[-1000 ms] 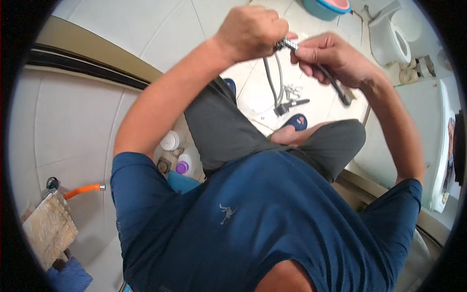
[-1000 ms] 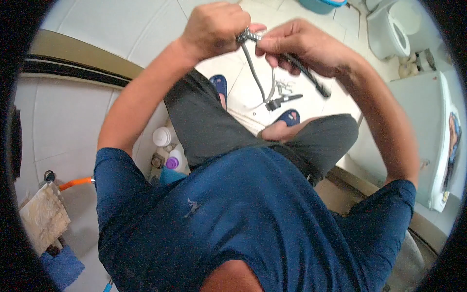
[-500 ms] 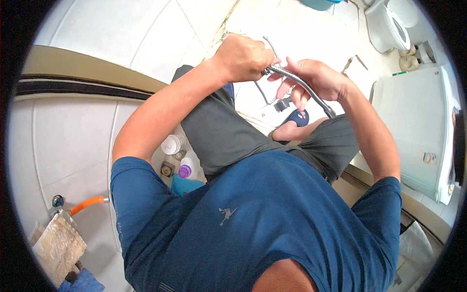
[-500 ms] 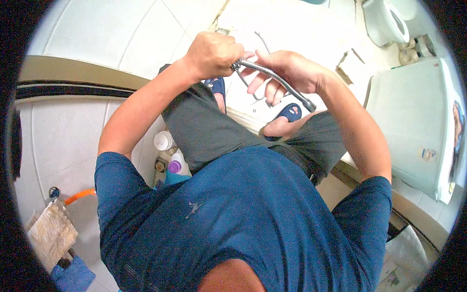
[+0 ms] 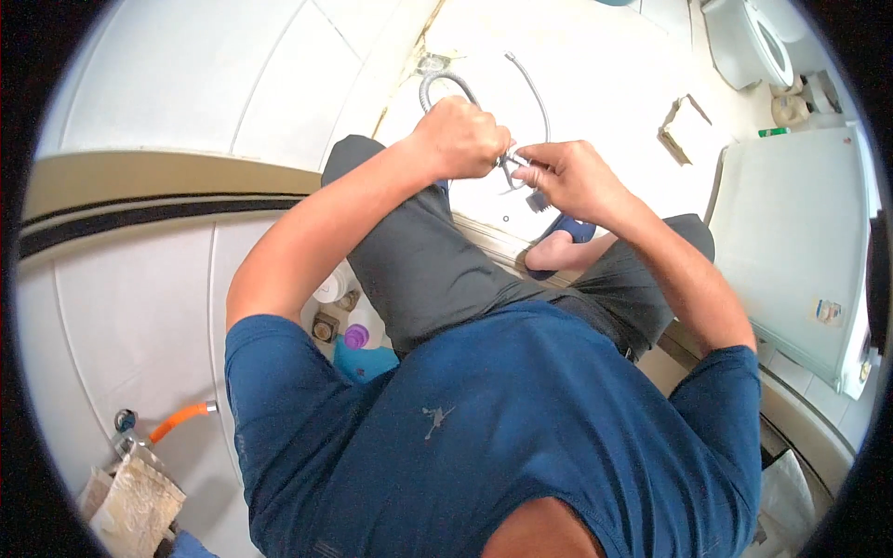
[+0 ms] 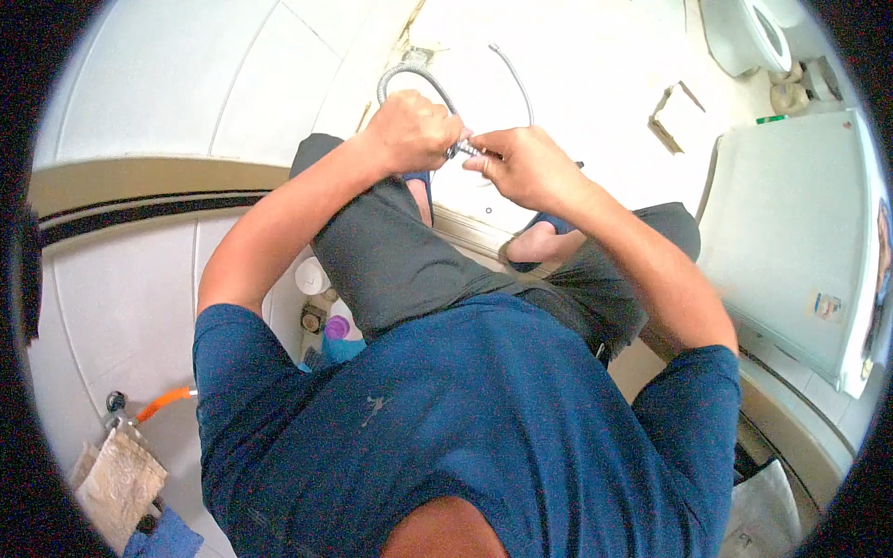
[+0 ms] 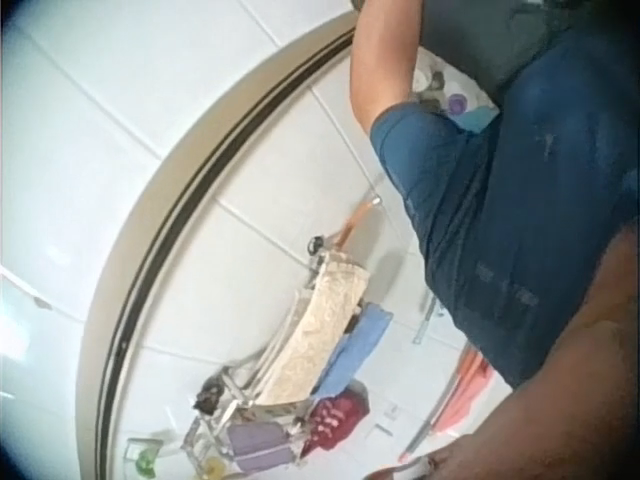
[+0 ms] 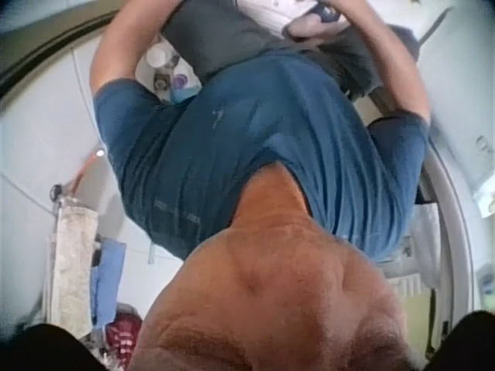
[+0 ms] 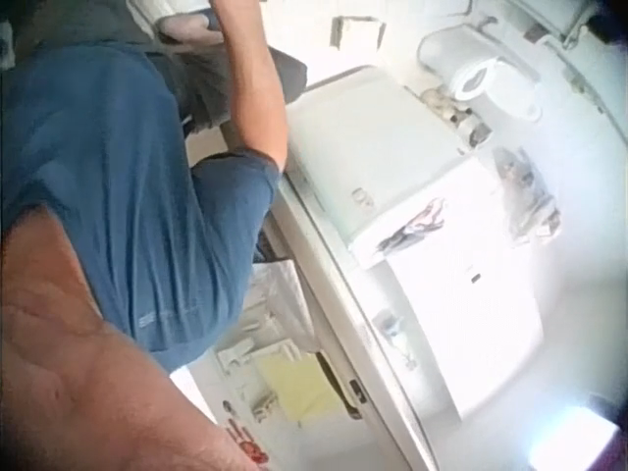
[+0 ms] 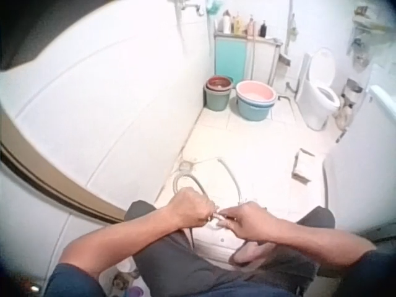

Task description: The person holds a flexible metal shower hose and a bidet sprayer head, attempting to connect or disconnect them while using a piece of steel wool to clean the connection point.

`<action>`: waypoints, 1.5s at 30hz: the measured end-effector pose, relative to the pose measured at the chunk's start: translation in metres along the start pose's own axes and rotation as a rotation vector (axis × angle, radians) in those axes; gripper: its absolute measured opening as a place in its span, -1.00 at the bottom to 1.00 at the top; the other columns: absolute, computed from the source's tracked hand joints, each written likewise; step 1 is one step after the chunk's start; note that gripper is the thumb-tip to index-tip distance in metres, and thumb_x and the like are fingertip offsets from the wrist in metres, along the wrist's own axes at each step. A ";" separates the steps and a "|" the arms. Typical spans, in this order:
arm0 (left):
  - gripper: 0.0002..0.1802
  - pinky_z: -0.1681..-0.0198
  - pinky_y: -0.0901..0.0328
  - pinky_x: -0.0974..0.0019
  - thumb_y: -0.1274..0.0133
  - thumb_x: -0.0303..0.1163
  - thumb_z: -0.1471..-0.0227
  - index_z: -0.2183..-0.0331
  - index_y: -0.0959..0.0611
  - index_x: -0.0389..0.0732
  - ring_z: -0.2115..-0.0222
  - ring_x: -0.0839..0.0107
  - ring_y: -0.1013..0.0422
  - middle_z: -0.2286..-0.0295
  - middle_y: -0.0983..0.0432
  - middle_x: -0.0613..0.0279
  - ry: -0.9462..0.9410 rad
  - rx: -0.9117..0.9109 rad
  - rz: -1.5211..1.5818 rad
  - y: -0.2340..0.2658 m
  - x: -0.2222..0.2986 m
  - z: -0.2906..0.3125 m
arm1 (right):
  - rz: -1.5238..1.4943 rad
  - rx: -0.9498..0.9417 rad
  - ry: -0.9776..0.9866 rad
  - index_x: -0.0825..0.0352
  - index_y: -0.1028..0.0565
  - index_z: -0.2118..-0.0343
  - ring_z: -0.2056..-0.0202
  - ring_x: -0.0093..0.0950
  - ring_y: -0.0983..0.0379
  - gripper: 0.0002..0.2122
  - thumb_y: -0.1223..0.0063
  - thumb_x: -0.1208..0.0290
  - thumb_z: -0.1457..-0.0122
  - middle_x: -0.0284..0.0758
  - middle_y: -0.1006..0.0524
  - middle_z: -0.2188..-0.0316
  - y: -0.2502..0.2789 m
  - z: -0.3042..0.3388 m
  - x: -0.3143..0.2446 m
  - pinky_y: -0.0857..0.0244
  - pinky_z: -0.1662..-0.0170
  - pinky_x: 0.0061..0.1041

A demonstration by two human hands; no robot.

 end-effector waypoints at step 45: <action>-0.71 0.50 -0.33 0.12 -0.21 -0.25 -0.06 0.64 -0.60 -0.07 0.68 0.19 -0.49 0.73 -0.48 0.23 -0.122 0.212 0.098 0.008 0.001 0.010 | -1.154 -0.439 -0.396 0.38 -0.56 0.14 0.70 -0.64 -0.32 -0.60 -0.03 0.04 -0.41 -0.41 -0.47 0.66 -0.076 0.012 0.035 -0.15 0.63 -0.64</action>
Point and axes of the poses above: each hand's wrist, its own z-axis away from the middle knuckle, its own y-axis out of the back of the hand, x = y × z, the point moved 10 cm from there along -z, towards the middle knuckle
